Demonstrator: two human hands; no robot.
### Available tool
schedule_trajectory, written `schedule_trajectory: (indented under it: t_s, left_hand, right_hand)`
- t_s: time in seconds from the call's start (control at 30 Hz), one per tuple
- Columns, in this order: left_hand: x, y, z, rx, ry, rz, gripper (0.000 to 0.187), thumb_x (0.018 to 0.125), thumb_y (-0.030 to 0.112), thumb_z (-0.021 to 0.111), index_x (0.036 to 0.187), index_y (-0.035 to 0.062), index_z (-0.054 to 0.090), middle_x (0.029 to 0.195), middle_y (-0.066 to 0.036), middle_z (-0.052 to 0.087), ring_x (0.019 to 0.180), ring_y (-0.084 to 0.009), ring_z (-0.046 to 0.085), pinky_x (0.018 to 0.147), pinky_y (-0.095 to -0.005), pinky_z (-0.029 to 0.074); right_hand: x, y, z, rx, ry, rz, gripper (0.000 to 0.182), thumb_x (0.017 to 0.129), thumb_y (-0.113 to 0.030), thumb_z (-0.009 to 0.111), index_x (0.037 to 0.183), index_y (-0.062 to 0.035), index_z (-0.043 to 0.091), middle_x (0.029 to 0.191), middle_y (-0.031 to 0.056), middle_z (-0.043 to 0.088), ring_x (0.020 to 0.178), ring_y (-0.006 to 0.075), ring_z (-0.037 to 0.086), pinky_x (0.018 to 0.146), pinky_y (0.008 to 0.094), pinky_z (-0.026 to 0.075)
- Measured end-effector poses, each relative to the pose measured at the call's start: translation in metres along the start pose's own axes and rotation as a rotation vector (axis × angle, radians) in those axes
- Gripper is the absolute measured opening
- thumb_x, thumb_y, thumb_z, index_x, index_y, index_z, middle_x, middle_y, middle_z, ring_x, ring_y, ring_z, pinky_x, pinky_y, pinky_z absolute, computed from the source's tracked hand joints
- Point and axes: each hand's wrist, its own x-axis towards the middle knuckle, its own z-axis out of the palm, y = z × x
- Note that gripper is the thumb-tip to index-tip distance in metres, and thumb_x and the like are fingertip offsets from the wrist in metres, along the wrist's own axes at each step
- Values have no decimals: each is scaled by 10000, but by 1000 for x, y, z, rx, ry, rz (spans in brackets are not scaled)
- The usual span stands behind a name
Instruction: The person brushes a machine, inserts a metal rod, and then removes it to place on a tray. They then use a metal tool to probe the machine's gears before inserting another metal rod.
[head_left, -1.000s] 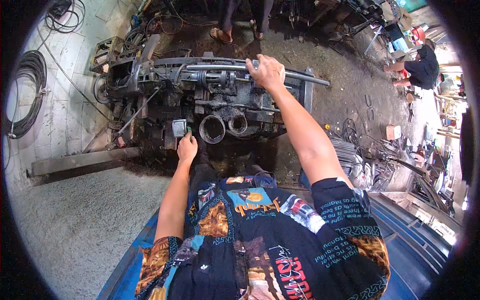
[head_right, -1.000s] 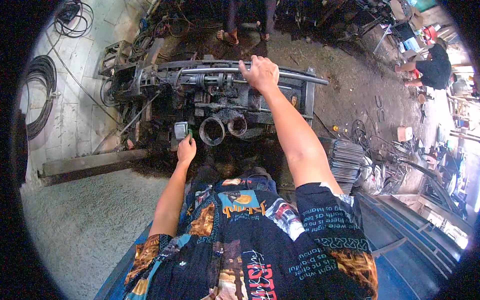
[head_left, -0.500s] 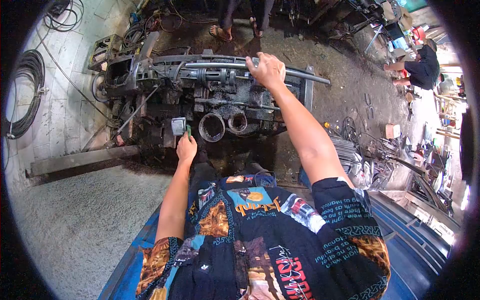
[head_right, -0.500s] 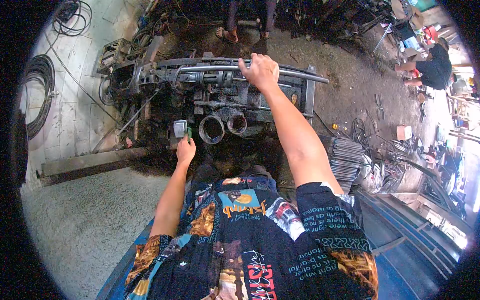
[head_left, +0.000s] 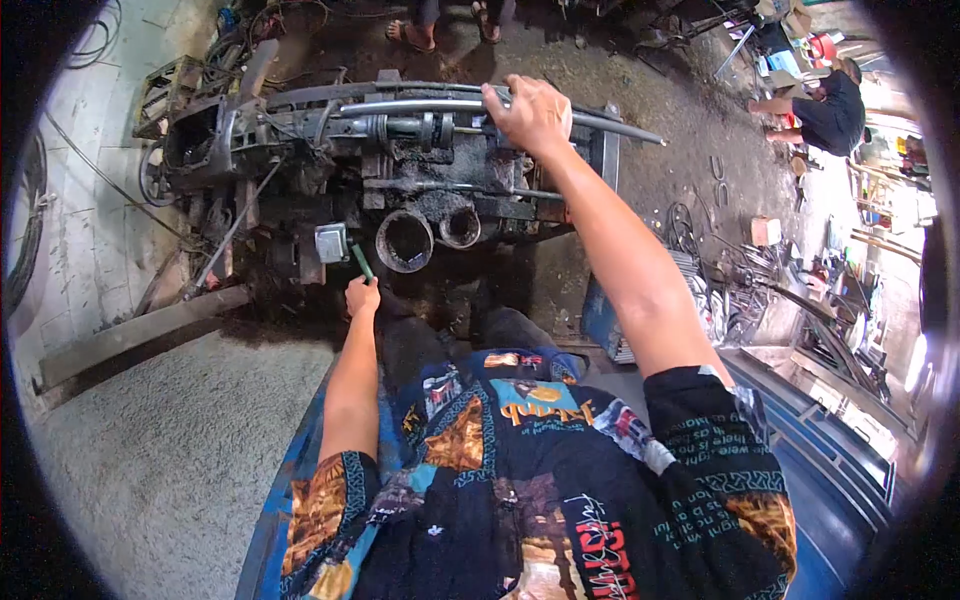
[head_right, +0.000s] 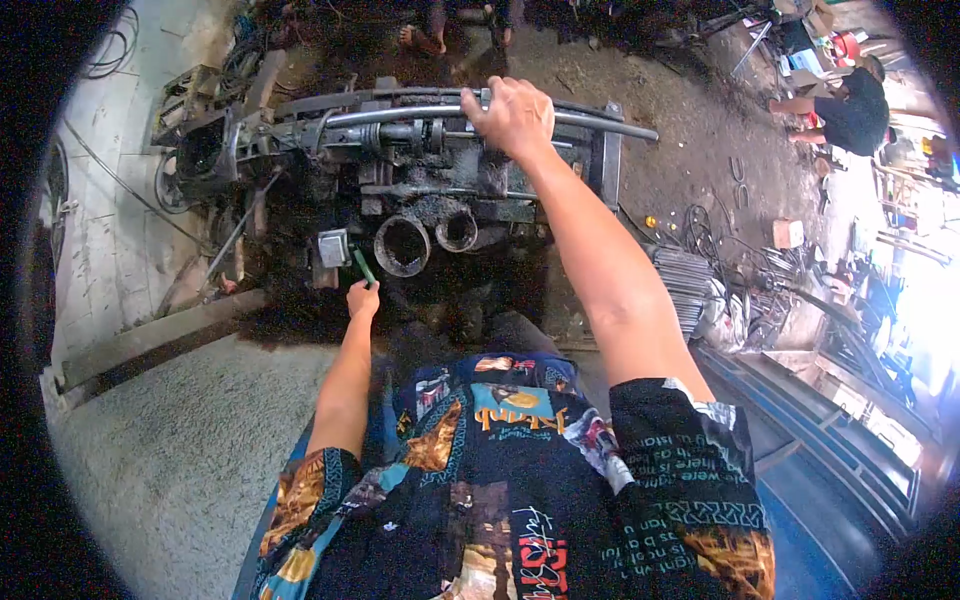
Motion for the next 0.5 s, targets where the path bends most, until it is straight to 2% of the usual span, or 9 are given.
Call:
schedule_trajectory:
  t_s: [0.1, 0.2, 0.23, 0.33, 0.37, 0.4, 0.43, 0.47, 0.5]
  left_hand:
    - [6, -1, 7, -26, 56, 58, 364, 848, 398, 690, 1143, 184, 692, 1138, -169, 665, 1076, -384, 614, 898, -479, 496]
    - [9, 2, 5, 14, -39, 78, 346, 858, 379, 678, 1128, 162, 692, 1116, -175, 668, 1049, -392, 618, 867, -486, 505]
    - [3, 3, 2, 12, 7, 136, 317, 871, 359, 662, 1109, 151, 693, 1092, -182, 670, 1023, -397, 622, 840, -491, 511]
    - [-13, 13, -8, 31, 5, 101, 321, 869, 346, 660, 1107, 134, 692, 1086, -182, 673, 1017, -398, 625, 844, -482, 512]
    - [-12, 9, -6, 18, 44, 146, 334, 857, 335, 664, 1079, 87, 690, 1074, -194, 672, 1019, -400, 625, 849, -481, 511]
    - [-18, 12, -11, 14, 56, 151, 334, 857, 335, 664, 1079, 87, 690, 1074, -194, 672, 1019, -400, 625, 849, -481, 511]
    - [-24, 15, -15, 29, 67, 176, 340, 849, 330, 667, 1073, 75, 688, 1078, -201, 671, 1024, -398, 625, 857, -480, 511]
    - [-31, 18, -20, 47, 77, 202, 346, 841, 325, 670, 1066, 62, 687, 1082, -207, 669, 1029, -396, 625, 865, -478, 510]
    - [-24, 10, -14, 29, 92, 213, 366, 834, 314, 672, 1099, 62, 670, 1106, -204, 657, 1051, -386, 619, 882, -480, 505]
  right_hand:
    - [5, 2, 2, -31, -26, 15, 535, 883, -555, 507, 972, -61, 691, 942, 155, 697, 945, 304, 656, 834, 422, 506]
    - [3, 3, 2, -13, 1, 1, 539, 884, -556, 512, 1029, -69, 692, 971, 153, 699, 970, 302, 652, 842, 411, 505]
    - [3, 3, 1, -14, -3, -8, 539, 884, -556, 512, 1029, -69, 692, 971, 153, 699, 970, 302, 652, 842, 411, 505]
    - [2, 2, -5, 39, -22, -10, 525, 881, -537, 536, 1090, -79, 684, 1011, 148, 695, 992, 303, 645, 861, 404, 501]
    - [0, 5, -4, 118, 25, -52, 520, 881, -531, 544, 1104, -82, 679, 1029, 146, 691, 997, 305, 642, 873, 403, 497]
    - [0, 7, -6, 196, 72, -95, 516, 880, -525, 552, 1118, -84, 674, 1047, 144, 686, 1003, 307, 638, 885, 402, 494]
    - [-2, 9, -11, 250, 26, -59, 494, 868, -451, 606, 1186, -74, 628, 1125, 168, 648, 1072, 323, 602, 936, 403, 471]
    - [-4, 11, -12, 254, 38, -61, 494, 868, -451, 606, 1186, -74, 628, 1125, 168, 648, 1072, 323, 602, 936, 403, 471]
    - [-8, 15, -10, 349, 139, -84, 473, 853, -373, 638, 1201, -54, 608, 1152, 176, 632, 1099, 333, 587, 962, 403, 454]
